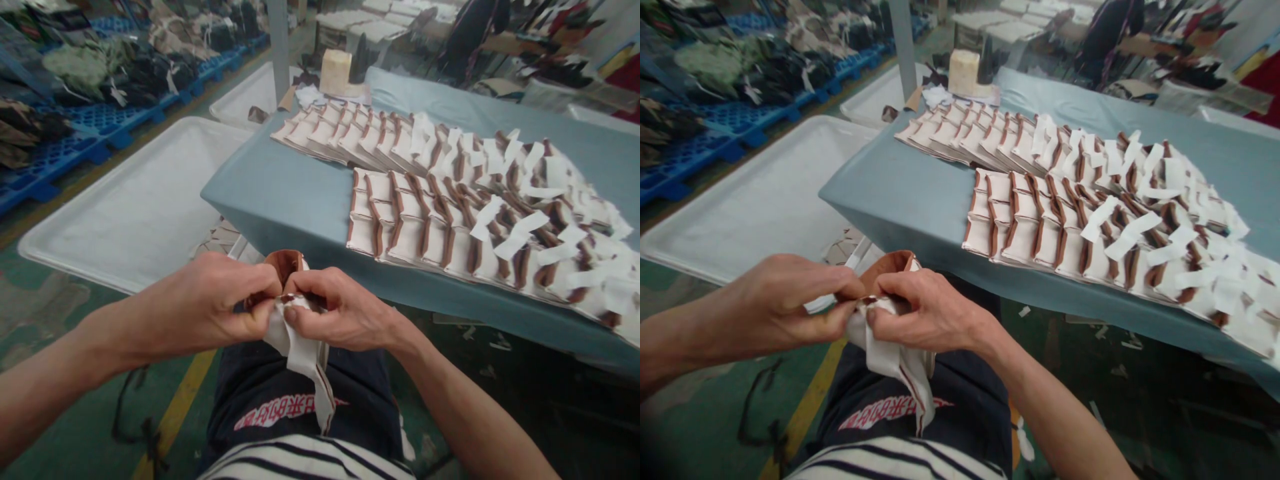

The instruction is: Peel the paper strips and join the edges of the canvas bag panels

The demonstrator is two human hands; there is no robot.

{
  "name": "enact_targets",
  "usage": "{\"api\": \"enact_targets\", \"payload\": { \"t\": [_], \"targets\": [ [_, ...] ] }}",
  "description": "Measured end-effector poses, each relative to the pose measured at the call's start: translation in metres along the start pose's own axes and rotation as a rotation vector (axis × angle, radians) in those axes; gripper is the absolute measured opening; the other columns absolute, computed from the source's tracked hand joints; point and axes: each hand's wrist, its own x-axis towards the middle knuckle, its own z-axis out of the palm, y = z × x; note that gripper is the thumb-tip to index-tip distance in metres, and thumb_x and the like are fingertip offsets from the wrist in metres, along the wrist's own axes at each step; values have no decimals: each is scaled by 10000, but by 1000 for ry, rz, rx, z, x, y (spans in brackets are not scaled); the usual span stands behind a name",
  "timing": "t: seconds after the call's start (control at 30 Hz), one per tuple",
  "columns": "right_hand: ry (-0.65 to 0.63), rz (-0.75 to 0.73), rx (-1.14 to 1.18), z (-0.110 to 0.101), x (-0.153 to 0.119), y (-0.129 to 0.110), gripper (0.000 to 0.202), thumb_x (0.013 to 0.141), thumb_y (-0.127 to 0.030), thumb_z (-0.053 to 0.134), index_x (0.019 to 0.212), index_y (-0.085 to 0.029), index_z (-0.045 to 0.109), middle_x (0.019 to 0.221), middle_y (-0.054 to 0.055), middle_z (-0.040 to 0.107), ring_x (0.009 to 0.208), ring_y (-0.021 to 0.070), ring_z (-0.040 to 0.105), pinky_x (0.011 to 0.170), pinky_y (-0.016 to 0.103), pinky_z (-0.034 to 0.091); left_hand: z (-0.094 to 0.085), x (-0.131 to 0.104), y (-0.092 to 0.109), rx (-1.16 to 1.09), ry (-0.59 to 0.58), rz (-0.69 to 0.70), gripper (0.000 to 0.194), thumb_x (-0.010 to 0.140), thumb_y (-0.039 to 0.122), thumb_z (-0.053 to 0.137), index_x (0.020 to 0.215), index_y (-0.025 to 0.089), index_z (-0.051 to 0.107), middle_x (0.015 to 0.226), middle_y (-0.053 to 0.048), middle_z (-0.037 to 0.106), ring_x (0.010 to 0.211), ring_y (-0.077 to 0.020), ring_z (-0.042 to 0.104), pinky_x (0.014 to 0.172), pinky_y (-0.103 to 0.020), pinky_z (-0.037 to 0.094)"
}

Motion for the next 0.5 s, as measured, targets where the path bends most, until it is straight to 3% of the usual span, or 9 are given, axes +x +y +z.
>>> {"api": "enact_targets", "payload": {
  "t": [0.1,0.3,0.5],
  "targets": [
    [24,19,6,2,-2,0,114,858,-257,607,774,-226,537,651,-88,432,610,103,370,589,256,282,-6,-2,-6,-83,-94,23,192,927,194,578,816,217,734,635,54,661,526,-99,528,549,-243,337],
    [134,18,-88,4,-6,0,84,861,-215,597,782,-215,567,678,-78,480,614,101,413,633,262,315,-1,-4,-3,-190,-40,-74,358,1096,311,471,865,215,727,688,53,680,593,-122,591,588,-224,417],
    [219,-43,-229,7,-11,-1,88,888,-203,622,803,-216,604,736,-43,563,678,129,493,669,265,349,13,-3,7,-203,-30,-171,196,981,316,601,880,208,731,703,46,729,612,-138,659,586,-227,449]
  ]
}}
